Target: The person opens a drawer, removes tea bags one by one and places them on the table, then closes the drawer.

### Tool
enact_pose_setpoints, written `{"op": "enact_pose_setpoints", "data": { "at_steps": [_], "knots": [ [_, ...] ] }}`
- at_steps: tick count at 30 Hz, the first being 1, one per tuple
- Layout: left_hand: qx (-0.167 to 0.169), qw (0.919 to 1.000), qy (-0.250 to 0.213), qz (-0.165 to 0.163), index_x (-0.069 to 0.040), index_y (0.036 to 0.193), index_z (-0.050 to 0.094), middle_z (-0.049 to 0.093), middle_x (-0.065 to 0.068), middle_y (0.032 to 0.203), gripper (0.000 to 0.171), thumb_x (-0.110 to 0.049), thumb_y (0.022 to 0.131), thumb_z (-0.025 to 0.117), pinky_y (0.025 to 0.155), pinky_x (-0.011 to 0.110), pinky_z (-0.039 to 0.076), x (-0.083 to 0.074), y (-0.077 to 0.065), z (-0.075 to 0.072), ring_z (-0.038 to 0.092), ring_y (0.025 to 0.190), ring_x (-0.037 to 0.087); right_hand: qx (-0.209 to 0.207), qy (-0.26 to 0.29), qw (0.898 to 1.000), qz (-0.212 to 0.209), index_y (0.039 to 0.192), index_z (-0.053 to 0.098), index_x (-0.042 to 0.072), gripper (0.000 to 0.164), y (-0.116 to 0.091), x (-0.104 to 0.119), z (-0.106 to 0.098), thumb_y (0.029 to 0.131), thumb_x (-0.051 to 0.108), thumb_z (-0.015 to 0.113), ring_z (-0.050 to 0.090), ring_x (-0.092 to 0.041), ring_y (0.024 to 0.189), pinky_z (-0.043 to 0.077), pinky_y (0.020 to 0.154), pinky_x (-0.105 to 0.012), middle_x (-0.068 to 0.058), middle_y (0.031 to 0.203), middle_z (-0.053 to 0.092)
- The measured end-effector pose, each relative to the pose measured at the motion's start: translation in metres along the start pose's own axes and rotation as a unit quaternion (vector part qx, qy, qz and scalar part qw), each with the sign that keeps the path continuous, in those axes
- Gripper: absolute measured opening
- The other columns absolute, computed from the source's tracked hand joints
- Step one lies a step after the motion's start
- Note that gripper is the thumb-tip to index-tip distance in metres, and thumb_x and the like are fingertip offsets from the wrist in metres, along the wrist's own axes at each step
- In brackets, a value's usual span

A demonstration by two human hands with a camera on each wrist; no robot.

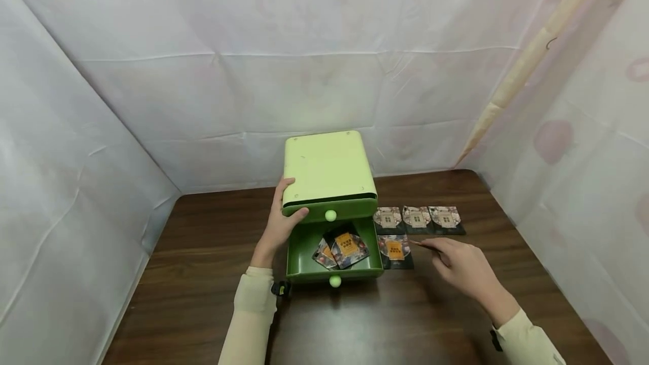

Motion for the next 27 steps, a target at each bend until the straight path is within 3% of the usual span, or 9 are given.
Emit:
{"op": "enact_pose_setpoints", "data": {
  "at_steps": [6,13,20,27],
  "knots": [
    [-0.005,0.9998,0.018,-0.008,-0.017,0.144,0.024,0.000,0.005,0.155,0.067,-0.016,0.089,0.062,0.105,0.064,0.014,-0.001,0.002,-0.001,0.001,0.140,0.023,0.019,-0.012,0.999,0.034,0.108,0.067,0.021,0.035,-0.012,-0.016,0.012,0.077,0.004,0.066,0.024,0.003,0.038,0.026,0.036,-0.021,0.005,0.089,0.068],
    [-0.001,0.9999,0.003,-0.011,-0.015,0.144,0.023,-0.005,0.007,0.155,0.067,-0.012,0.089,0.061,0.105,0.062,0.020,0.002,0.000,0.000,0.002,0.139,0.024,0.068,-0.051,0.995,0.058,0.113,0.066,0.016,0.036,-0.021,-0.029,0.029,0.079,0.007,0.066,0.031,-0.001,0.043,0.029,0.039,-0.025,-0.004,0.101,0.069],
    [0.002,0.9999,-0.009,-0.012,-0.015,0.144,0.022,0.000,0.004,0.154,0.067,-0.008,0.089,0.060,0.103,0.059,0.026,0.002,-0.001,0.002,0.009,0.138,0.023,0.081,-0.077,0.992,0.051,0.113,0.066,0.012,0.037,-0.026,-0.038,0.039,0.076,0.007,0.069,0.056,-0.012,0.058,0.038,0.041,-0.028,-0.008,0.101,0.069],
    [-0.002,0.9998,-0.001,-0.018,-0.018,0.144,0.024,-0.008,0.004,0.155,0.067,-0.012,0.089,0.061,0.106,0.061,0.019,0.002,0.000,0.000,-0.001,0.140,0.021,0.086,-0.096,0.991,0.027,0.111,0.066,0.011,0.034,-0.023,-0.037,0.050,0.077,0.005,0.067,0.058,-0.015,0.058,0.044,0.042,-0.031,-0.008,0.100,0.069]
  ]
}}
Point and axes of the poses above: each hand's wrist, its own y-axis towards the middle knuckle, its own z-axis out of the palm, x = y × z, the point moved 5 cm from there along y, towards the middle knuckle
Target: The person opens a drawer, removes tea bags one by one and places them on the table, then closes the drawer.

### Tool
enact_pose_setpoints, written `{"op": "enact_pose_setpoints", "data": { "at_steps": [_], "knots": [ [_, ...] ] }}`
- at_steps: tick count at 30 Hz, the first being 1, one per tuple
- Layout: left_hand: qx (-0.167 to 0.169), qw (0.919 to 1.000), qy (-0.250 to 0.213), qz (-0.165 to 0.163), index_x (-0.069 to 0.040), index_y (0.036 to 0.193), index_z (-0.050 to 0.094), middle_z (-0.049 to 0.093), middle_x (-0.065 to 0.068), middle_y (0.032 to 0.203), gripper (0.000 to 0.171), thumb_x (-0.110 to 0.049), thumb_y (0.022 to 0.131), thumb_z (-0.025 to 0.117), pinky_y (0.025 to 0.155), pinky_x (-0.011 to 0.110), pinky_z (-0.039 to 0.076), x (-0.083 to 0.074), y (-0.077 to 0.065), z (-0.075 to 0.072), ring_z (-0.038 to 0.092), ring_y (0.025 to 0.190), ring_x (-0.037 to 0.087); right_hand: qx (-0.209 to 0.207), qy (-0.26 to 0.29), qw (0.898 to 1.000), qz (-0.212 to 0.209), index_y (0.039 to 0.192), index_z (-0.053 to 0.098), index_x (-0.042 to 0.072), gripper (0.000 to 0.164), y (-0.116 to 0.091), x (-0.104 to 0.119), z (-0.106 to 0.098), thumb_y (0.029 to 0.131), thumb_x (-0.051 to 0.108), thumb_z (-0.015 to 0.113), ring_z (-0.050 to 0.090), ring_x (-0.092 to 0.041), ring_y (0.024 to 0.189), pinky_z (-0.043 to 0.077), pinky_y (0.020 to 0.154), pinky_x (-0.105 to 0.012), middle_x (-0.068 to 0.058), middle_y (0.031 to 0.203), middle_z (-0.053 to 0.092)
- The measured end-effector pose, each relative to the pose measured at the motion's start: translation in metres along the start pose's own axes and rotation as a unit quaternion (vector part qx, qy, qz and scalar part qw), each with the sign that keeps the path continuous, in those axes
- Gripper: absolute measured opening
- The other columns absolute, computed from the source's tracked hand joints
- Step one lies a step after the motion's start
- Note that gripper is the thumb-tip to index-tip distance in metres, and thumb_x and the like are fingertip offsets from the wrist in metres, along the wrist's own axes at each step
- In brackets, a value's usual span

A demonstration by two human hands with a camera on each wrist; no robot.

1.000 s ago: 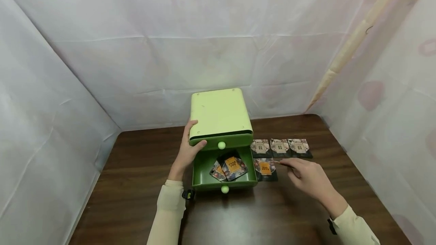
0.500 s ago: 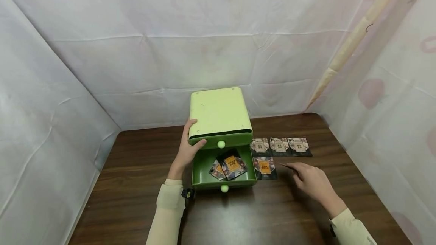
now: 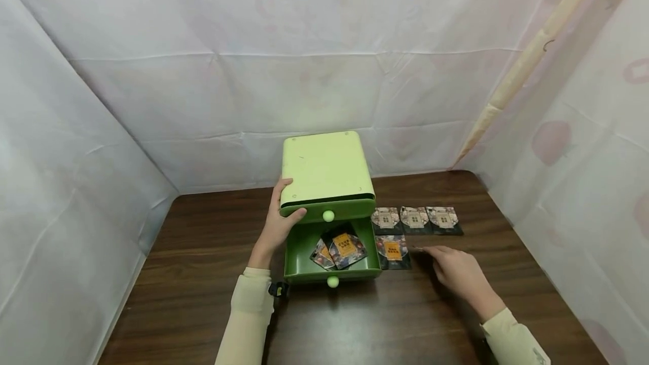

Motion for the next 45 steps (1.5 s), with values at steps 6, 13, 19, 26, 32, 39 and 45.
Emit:
{"op": "enact_pose_setpoints", "data": {
  "at_steps": [6,13,19,26,32,39,45],
  "knots": [
    [0.002,1.0000,0.005,0.007,-0.017,0.143,0.024,-0.014,0.003,0.155,0.066,-0.013,0.089,0.061,0.106,0.062,0.016,-0.001,0.001,-0.001,-0.006,0.140,0.021,0.008,-0.012,1.000,-0.008,0.109,0.067,0.011,0.034,0.006,0.002,0.008,0.076,0.004,0.068,0.061,-0.019,0.061,0.049,0.046,-0.037,-0.007,0.100,0.069],
    [0.002,0.9999,0.010,0.004,-0.018,0.143,0.024,-0.014,0.001,0.155,0.066,-0.011,0.089,0.061,0.107,0.062,0.015,-0.003,-0.001,0.001,-0.007,0.139,0.021,0.066,-0.006,0.998,0.010,0.115,0.065,0.010,0.044,0.006,0.002,0.017,0.072,0.006,0.072,0.063,-0.025,0.072,0.050,0.051,-0.039,-0.009,0.103,0.068],
    [0.000,1.0000,0.007,0.006,-0.017,0.144,0.024,-0.014,0.001,0.155,0.066,-0.012,0.089,0.061,0.106,0.062,0.016,-0.004,0.000,0.001,-0.006,0.140,0.021,0.105,-0.009,0.994,0.028,0.124,0.060,0.010,0.053,0.005,0.000,0.023,0.074,0.021,0.076,0.061,-0.036,0.093,0.053,0.059,-0.047,-0.018,0.122,0.060],
    [0.002,1.0000,0.002,0.009,-0.017,0.144,0.023,-0.014,0.000,0.154,0.066,-0.010,0.089,0.061,0.107,0.061,0.018,-0.004,0.000,0.001,-0.006,0.140,0.021,0.118,0.006,0.992,0.037,0.127,0.057,0.008,0.055,0.002,-0.001,0.027,0.083,0.039,0.067,0.050,-0.043,0.112,0.048,0.080,-0.058,-0.024,0.130,0.051],
    [0.004,0.9999,-0.003,0.010,-0.016,0.144,0.023,-0.015,0.001,0.154,0.066,-0.008,0.089,0.060,0.106,0.061,0.020,-0.004,-0.001,0.002,-0.006,0.140,0.021,0.139,0.019,0.989,0.051,0.133,0.051,0.007,0.056,0.000,0.000,0.032,0.088,0.039,0.060,0.041,-0.045,0.120,0.043,0.087,-0.061,-0.024,0.139,0.042],
    [0.006,0.9999,-0.011,0.009,-0.017,0.144,0.023,-0.016,0.000,0.154,0.067,-0.009,0.089,0.060,0.105,0.059,0.024,-0.003,-0.001,0.002,-0.004,0.140,0.022,0.115,-0.011,0.992,0.043,0.133,0.050,0.006,0.056,0.001,0.001,0.033,0.085,0.033,0.065,0.046,-0.043,0.116,0.046,0.084,-0.059,-0.025,0.135,0.046],
    [0.006,0.9999,-0.011,0.004,-0.018,0.144,0.022,-0.016,-0.002,0.154,0.067,-0.010,0.090,0.060,0.106,0.059,0.022,-0.002,-0.001,0.001,-0.006,0.140,0.021,0.108,-0.004,0.993,0.045,0.132,0.051,0.006,0.057,0.001,0.001,0.033,0.084,0.034,0.067,0.046,-0.044,0.116,0.046,0.084,-0.059,-0.026,0.135,0.046]
  ]
}}
Point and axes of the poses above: each hand's wrist, its own y-axis towards the middle knuckle, its own z-axis out of the palm, x = y × z, the point moved 5 cm from there along y, towards the middle knuckle
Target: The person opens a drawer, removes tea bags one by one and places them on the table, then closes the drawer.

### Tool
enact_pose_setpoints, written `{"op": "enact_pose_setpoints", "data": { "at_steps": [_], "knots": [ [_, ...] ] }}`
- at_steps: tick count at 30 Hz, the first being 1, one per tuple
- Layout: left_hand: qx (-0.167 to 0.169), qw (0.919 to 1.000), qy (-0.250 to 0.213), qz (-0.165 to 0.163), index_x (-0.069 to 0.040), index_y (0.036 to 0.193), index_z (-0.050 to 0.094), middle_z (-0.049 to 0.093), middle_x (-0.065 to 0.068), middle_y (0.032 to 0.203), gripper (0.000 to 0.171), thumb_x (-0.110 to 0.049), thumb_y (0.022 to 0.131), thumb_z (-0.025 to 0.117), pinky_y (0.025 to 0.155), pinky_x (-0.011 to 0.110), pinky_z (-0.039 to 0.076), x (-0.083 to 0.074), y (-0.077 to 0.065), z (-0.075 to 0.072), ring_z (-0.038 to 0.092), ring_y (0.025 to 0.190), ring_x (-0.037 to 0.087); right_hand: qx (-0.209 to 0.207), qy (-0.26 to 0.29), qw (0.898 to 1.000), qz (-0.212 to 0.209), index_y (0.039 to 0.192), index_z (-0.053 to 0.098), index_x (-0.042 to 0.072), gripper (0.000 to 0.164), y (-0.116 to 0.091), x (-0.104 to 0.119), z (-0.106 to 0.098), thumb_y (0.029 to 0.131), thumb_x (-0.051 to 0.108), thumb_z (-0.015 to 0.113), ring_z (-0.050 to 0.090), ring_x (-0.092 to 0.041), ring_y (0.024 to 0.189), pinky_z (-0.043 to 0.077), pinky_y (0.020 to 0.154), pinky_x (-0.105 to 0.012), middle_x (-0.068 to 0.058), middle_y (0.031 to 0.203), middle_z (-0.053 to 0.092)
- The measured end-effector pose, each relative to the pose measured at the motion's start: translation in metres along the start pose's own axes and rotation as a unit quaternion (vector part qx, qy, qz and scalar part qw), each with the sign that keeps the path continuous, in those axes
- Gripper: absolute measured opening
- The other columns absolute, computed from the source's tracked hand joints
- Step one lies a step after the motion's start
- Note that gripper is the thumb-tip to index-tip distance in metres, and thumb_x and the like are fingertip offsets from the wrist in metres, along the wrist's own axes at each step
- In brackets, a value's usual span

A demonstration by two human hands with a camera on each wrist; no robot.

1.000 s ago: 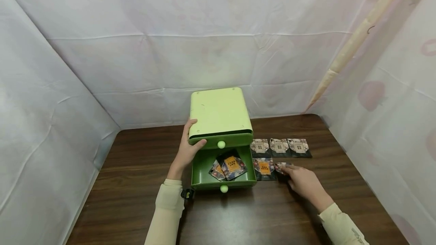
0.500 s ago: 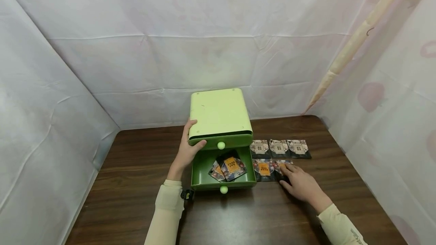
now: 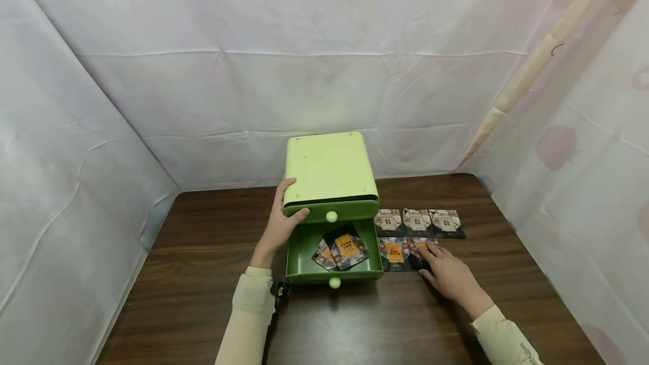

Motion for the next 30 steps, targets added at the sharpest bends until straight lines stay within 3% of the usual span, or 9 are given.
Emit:
{"op": "enact_pose_setpoints", "data": {
  "at_steps": [11,19,24,30],
  "knots": [
    [-0.004,1.0000,0.005,-0.006,-0.018,0.144,0.023,-0.015,-0.001,0.154,0.067,-0.011,0.089,0.061,0.106,0.061,0.019,0.000,0.000,-0.002,-0.007,0.139,0.020,0.002,0.004,1.000,0.016,0.132,0.051,0.008,0.061,0.002,-0.001,-0.005,0.083,0.042,0.066,0.048,-0.044,0.113,0.047,0.080,-0.059,-0.024,0.136,0.046],
    [-0.001,0.9999,0.008,-0.010,-0.019,0.144,0.023,-0.014,-0.002,0.155,0.067,-0.013,0.089,0.061,0.106,0.061,0.020,0.002,-0.002,0.000,-0.007,0.139,0.020,-0.054,-0.007,0.998,0.025,0.121,0.061,0.007,0.049,-0.001,0.005,-0.020,0.089,0.044,0.058,0.060,-0.037,0.096,0.052,0.071,-0.054,-0.019,0.115,0.063],
    [0.000,1.0000,-0.001,-0.009,-0.018,0.144,0.023,-0.016,-0.001,0.154,0.068,-0.012,0.089,0.062,0.105,0.059,0.024,0.003,-0.003,0.001,-0.006,0.139,0.022,-0.098,0.008,0.995,-0.010,0.104,0.068,0.010,0.032,0.002,0.020,-0.037,0.085,0.036,0.065,0.063,-0.025,0.077,0.053,0.058,-0.045,-0.009,0.095,0.070],
    [-0.004,0.9999,0.011,-0.011,-0.019,0.144,0.023,-0.014,-0.001,0.155,0.068,-0.014,0.089,0.062,0.105,0.061,0.021,0.002,-0.001,-0.001,-0.007,0.139,0.022,-0.145,0.009,0.987,-0.062,0.100,0.071,0.013,0.025,0.007,0.044,-0.060,0.084,0.031,0.067,0.065,-0.022,0.080,0.053,0.075,-0.049,-0.007,0.096,0.071]
  ]
}}
Point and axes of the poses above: each hand's wrist, its own y-axis towards the middle knuckle, its own z-axis out of the palm, x = y × z, the point moved 5 cm from there along y, towards the middle knuckle
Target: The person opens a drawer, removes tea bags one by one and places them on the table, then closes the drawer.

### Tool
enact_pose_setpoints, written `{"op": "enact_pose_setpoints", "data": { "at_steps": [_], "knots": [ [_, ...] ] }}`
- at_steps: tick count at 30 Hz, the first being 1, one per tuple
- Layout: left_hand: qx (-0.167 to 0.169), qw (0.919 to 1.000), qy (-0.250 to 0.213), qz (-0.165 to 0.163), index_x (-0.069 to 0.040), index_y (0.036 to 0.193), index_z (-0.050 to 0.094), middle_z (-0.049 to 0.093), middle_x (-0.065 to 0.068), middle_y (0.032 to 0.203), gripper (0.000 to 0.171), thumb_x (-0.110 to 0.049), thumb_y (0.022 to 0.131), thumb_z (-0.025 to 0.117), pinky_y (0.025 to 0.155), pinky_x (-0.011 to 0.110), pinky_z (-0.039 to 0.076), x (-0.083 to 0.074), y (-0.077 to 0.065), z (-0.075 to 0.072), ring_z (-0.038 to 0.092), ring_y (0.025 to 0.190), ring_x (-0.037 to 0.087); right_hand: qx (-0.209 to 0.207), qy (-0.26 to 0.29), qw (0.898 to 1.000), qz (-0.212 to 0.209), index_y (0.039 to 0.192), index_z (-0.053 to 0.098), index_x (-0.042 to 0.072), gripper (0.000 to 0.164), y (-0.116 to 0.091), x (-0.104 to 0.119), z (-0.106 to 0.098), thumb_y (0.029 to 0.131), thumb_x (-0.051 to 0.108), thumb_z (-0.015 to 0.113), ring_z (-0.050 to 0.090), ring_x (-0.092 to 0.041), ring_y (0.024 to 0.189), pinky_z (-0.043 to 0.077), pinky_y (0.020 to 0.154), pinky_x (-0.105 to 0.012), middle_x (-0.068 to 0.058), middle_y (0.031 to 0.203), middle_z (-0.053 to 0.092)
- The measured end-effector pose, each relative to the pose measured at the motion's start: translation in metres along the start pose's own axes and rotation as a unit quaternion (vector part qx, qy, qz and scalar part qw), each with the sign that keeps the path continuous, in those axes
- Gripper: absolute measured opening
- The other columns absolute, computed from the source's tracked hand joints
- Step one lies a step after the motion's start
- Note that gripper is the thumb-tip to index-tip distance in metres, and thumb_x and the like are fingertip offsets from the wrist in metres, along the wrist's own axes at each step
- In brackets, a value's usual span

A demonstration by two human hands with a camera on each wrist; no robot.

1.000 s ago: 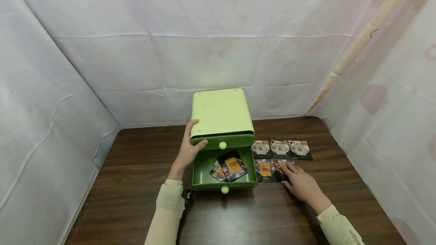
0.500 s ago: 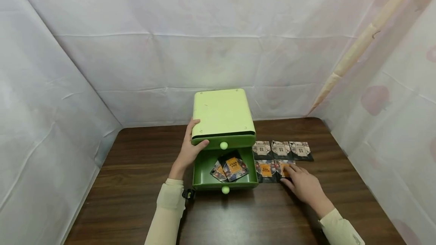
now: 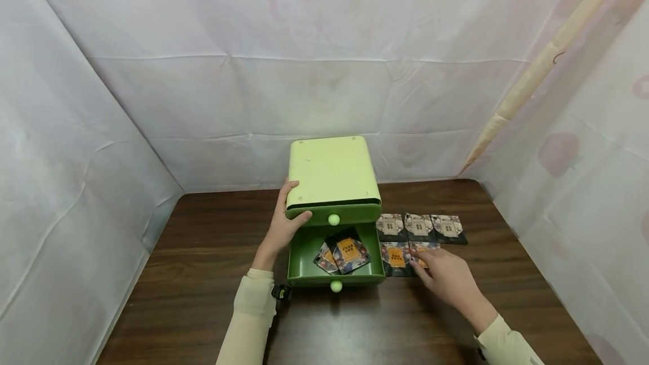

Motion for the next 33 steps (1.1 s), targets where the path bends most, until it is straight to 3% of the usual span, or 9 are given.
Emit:
{"op": "enact_pose_setpoints", "data": {
  "at_steps": [7,22,27,33],
  "knots": [
    [-0.004,0.9998,0.018,0.000,-0.021,0.144,0.024,-0.012,0.000,0.155,0.066,-0.015,0.089,0.062,0.105,0.065,0.014,0.000,-0.001,-0.001,-0.008,0.139,0.022,-0.045,0.030,0.997,-0.051,0.099,0.070,0.016,0.021,0.014,0.030,-0.024,0.084,0.029,0.065,0.063,-0.017,0.083,0.055,0.066,-0.043,0.000,0.089,0.070],
    [-0.001,1.0000,-0.003,0.004,-0.021,0.143,0.024,-0.014,-0.001,0.155,0.067,-0.017,0.089,0.063,0.106,0.060,0.021,0.000,0.001,0.000,-0.006,0.139,0.021,-0.077,0.074,0.986,-0.127,0.097,0.070,0.015,0.020,0.050,0.107,-0.061,0.078,0.022,0.072,0.060,-0.012,0.086,0.055,0.067,-0.033,0.002,0.091,0.068],
    [-0.004,1.0000,0.004,0.006,-0.021,0.143,0.024,-0.012,-0.001,0.155,0.067,-0.018,0.089,0.063,0.106,0.061,0.019,0.001,0.002,-0.001,-0.006,0.140,0.020,-0.036,0.087,0.989,-0.110,0.100,0.070,0.013,0.021,0.065,0.127,-0.054,0.082,0.025,0.069,0.062,-0.014,0.086,0.055,0.068,-0.033,-0.001,0.093,0.068],
    [-0.003,0.9999,0.008,0.011,-0.019,0.144,0.024,-0.009,0.000,0.156,0.068,-0.017,0.089,0.063,0.106,0.062,0.016,0.000,0.003,0.000,-0.004,0.140,0.019,0.028,0.105,0.994,-0.033,0.104,0.068,0.012,0.026,0.079,0.137,-0.034,0.082,0.027,0.069,0.060,-0.011,0.069,0.050,0.050,-0.027,-0.003,0.090,0.068]
  ]
}}
Point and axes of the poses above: each hand's wrist, its own y-axis towards the middle knuckle, its own z-axis out of the palm, x = y × z, the point moved 5 cm from there along y, towards the middle knuckle
